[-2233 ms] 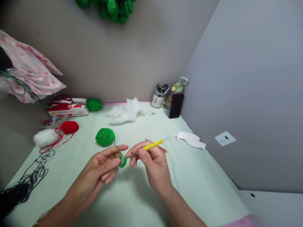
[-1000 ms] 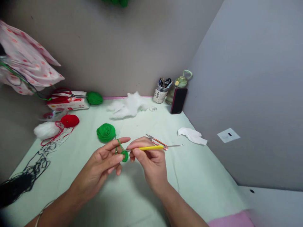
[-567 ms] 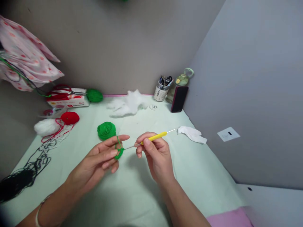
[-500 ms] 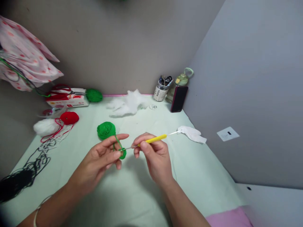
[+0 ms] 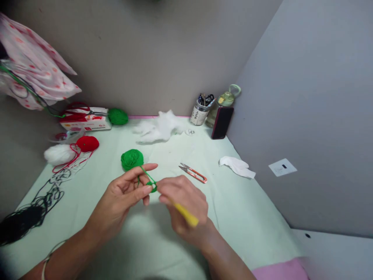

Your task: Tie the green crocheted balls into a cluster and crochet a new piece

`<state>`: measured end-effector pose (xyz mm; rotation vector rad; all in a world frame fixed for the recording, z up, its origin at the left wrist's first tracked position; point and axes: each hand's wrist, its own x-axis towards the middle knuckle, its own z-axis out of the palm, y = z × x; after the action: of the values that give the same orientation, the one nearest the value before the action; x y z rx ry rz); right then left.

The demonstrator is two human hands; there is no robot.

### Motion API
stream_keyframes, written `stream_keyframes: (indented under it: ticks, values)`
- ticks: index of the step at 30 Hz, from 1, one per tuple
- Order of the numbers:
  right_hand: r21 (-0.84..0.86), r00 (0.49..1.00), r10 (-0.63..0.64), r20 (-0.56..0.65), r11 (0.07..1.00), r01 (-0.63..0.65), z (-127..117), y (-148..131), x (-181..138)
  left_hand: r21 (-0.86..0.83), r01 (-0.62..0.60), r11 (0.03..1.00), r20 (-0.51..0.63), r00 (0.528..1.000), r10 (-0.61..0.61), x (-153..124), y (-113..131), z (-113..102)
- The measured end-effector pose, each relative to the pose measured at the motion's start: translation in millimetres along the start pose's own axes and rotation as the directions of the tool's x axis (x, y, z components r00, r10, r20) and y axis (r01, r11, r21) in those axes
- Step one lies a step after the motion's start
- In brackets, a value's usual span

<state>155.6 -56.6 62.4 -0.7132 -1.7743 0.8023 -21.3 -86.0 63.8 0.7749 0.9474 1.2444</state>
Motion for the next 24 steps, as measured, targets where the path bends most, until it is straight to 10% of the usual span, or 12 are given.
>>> stream_keyframes:
  ticks: [7,12,18,24]
  values:
    - [-0.059,0.999,-0.013,-0.029,0.998,0.011,3.7,3.9,0.0,-0.241,0.242,0.94,0.143,0.967,-0.213,4.2,-0.9,0.2]
    - [0.321,0.983,0.171,-0.071,0.937,-0.139,4.3,4.9,5.6,-0.095,0.053,0.994,-0.007,0.999,-0.054,2.7,-1.0,2.3]
    - [-0.287,0.989,-0.144,-0.026,0.949,0.13,12.4,7.7,-7.0,-0.156,0.102,0.982,0.015,0.995,-0.101,-0.1,-9.3,8.8]
    - [0.377,0.953,0.262,-0.155,0.907,-0.188,2.1,10.7,8.2,-0.256,0.174,0.951,0.055,0.985,-0.165,6.1,-0.5,1.0]
